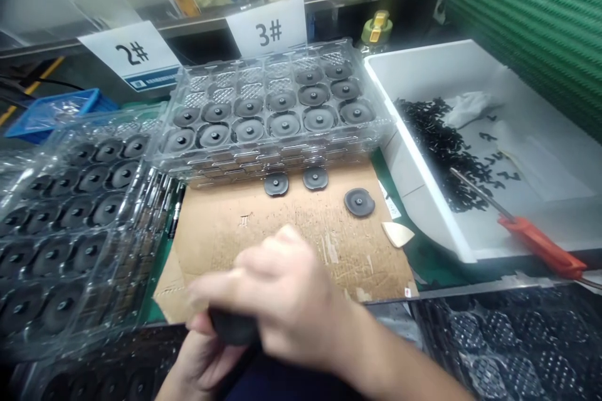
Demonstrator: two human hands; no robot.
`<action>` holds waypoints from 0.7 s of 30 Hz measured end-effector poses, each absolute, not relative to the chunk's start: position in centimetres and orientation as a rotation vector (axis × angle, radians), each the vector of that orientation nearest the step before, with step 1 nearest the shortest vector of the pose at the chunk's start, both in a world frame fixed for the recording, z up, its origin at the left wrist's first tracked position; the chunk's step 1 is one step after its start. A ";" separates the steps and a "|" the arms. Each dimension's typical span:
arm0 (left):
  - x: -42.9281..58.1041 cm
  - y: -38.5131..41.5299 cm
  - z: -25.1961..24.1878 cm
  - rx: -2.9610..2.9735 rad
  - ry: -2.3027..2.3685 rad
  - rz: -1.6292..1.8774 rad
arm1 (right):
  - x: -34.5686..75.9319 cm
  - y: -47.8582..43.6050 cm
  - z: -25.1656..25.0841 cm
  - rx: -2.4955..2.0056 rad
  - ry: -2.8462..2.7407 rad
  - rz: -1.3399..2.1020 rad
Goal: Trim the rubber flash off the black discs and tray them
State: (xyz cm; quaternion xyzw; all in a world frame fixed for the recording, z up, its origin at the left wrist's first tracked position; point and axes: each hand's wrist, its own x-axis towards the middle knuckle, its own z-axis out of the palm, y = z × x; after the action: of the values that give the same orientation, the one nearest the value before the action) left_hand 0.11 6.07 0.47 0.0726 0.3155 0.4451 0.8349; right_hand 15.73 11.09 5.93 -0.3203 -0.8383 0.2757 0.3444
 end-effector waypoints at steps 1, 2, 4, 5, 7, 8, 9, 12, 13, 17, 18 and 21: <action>0.0 6.1 0.6 0.153 0.659 0.961 | 16.3 11.4 5.1 -0.969 -2.109 0.802; -0.2 6.1 0.8 0.157 0.634 0.975 | 16.9 11.5 4.0 -1.115 -2.040 0.874; -0.8 6.1 1.0 0.158 0.586 0.990 | 17.8 11.3 1.4 -1.335 -1.932 0.956; -1.1 6.1 1.1 0.153 0.570 0.992 | 18.1 10.8 -0.2 -1.377 -1.937 0.973; -1.5 6.1 1.2 0.142 0.564 1.000 | 18.2 9.6 -3.2 -1.353 -2.059 0.995; -1.6 6.2 1.2 0.135 0.563 1.003 | 18.2 9.0 -4.4 -1.320 -2.129 0.989; -1.6 6.3 1.2 0.129 0.560 1.000 | 18.1 8.5 -5.3 -1.299 -2.182 0.976; -1.3 6.4 1.2 0.116 0.555 0.981 | 17.9 8.4 -5.2 -1.350 -2.178 0.947; -1.2 6.4 1.2 0.114 0.560 0.978 | 17.9 8.7 -4.3 -1.393 -2.118 0.942; -0.2 6.3 1.1 0.118 0.664 1.024 | 16.7 9.7 2.0 -1.386 -1.769 0.882; 0.0 6.3 1.0 0.116 0.692 1.039 | 16.1 9.6 3.3 -1.303 -1.766 0.842; 0.1 6.3 0.6 0.099 0.750 1.045 | 14.4 9.0 5.6 -1.055 -1.932 0.805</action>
State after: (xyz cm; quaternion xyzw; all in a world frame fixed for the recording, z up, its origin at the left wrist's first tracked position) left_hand 0.06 6.28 0.57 0.0461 0.3493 0.4872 0.7991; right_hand 14.40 8.99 5.64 -0.4146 -0.7597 0.3165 0.3884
